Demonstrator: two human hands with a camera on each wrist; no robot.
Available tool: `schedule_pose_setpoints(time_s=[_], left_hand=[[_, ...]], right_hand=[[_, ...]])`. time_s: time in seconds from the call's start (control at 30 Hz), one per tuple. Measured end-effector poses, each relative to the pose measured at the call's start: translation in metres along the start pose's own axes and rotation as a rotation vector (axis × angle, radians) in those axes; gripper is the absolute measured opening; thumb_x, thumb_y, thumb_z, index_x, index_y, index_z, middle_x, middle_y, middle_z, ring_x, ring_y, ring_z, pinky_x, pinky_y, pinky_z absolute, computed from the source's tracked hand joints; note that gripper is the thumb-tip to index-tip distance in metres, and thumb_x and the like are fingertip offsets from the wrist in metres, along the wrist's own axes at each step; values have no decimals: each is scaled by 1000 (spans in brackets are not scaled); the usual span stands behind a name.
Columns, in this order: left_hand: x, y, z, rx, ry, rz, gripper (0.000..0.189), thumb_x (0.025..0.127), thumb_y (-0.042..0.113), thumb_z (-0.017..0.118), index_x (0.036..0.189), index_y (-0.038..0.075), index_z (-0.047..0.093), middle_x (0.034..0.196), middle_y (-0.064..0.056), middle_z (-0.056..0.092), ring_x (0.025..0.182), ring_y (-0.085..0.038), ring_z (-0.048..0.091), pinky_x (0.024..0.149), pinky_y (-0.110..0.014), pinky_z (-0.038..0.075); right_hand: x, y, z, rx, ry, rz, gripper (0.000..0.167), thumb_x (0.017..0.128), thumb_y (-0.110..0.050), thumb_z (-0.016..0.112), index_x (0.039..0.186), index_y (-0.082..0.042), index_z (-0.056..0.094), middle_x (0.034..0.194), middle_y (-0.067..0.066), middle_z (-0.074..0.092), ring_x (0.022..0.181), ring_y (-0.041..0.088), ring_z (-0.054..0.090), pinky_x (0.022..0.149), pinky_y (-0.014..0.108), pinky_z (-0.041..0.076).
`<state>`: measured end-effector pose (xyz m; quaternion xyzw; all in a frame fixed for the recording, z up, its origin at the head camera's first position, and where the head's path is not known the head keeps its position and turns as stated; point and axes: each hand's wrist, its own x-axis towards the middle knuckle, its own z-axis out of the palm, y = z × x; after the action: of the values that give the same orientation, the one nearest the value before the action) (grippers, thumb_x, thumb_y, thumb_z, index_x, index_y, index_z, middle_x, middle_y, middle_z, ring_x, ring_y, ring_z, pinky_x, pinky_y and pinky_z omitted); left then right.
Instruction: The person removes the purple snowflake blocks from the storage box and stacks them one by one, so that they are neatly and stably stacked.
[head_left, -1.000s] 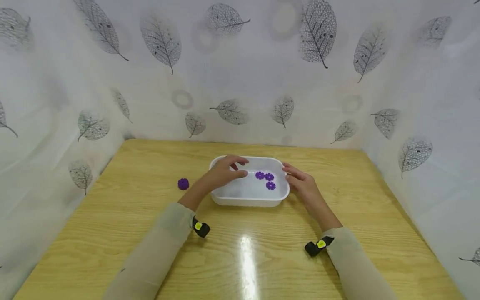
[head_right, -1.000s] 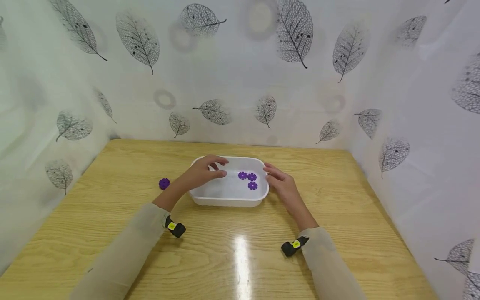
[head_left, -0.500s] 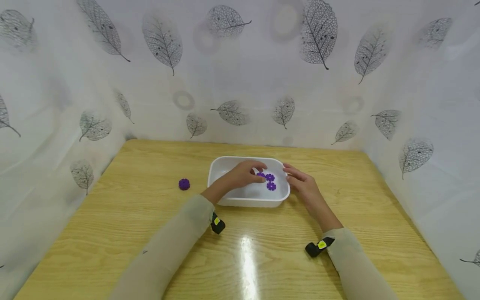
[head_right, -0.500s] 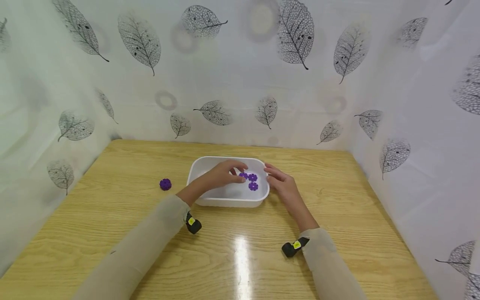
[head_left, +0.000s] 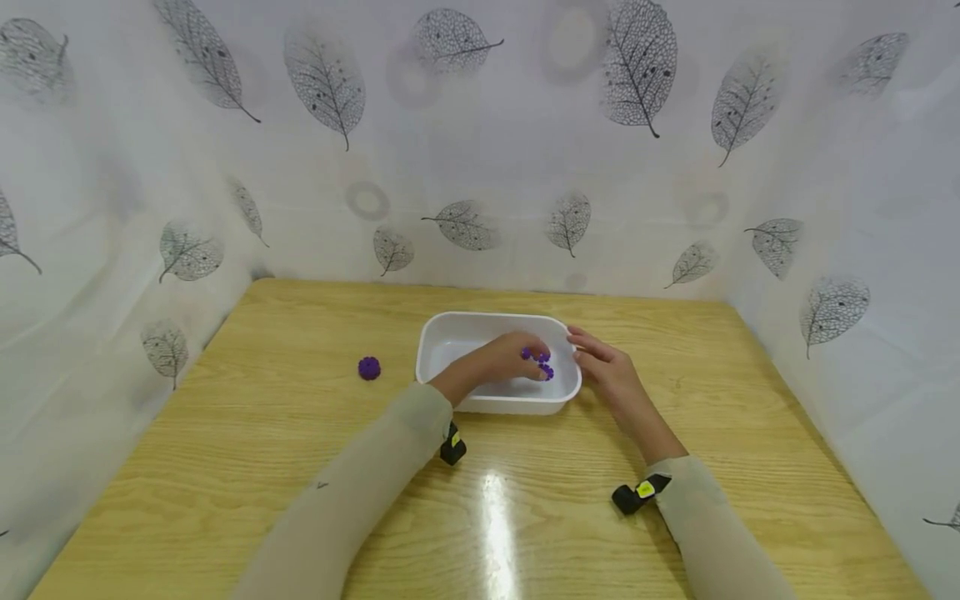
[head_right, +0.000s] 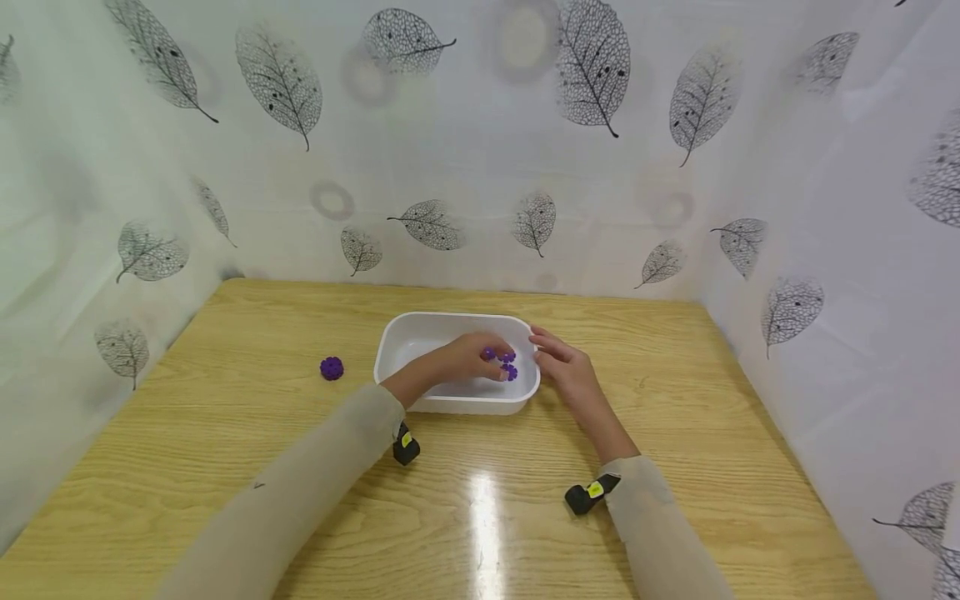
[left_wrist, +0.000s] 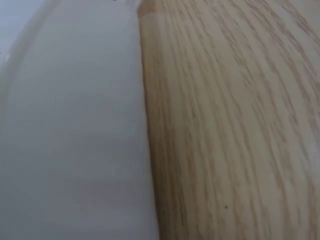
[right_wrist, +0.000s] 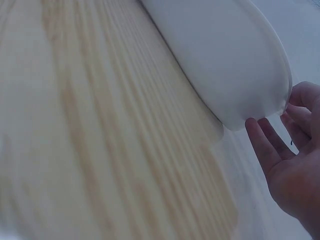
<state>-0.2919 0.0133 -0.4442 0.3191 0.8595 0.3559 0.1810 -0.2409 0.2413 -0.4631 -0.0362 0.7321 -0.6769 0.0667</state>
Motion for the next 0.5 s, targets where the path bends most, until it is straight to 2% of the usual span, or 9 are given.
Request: schedule_pose_setpoints(time_s=[0.27, 0.5], left_hand=[[2, -4, 4, 2, -36, -50, 49, 91, 27, 76, 135, 9, 63, 130, -6, 67, 124, -20, 58, 111, -35, 42], [1, -6, 6, 57, -52, -39, 43, 91, 28, 75, 131, 13, 66, 126, -1, 68, 120, -16, 60, 110, -32, 43]], right_hand=[[-2, -3, -1, -14, 1, -2, 44, 101, -25, 62, 141, -5, 57, 160, -4, 41, 149, 20, 36, 96, 17, 51], [-3, -3, 2, -13, 2, 1, 44, 102, -23, 61, 141, -4, 57, 161, -4, 40, 149, 19, 35, 96, 16, 50]])
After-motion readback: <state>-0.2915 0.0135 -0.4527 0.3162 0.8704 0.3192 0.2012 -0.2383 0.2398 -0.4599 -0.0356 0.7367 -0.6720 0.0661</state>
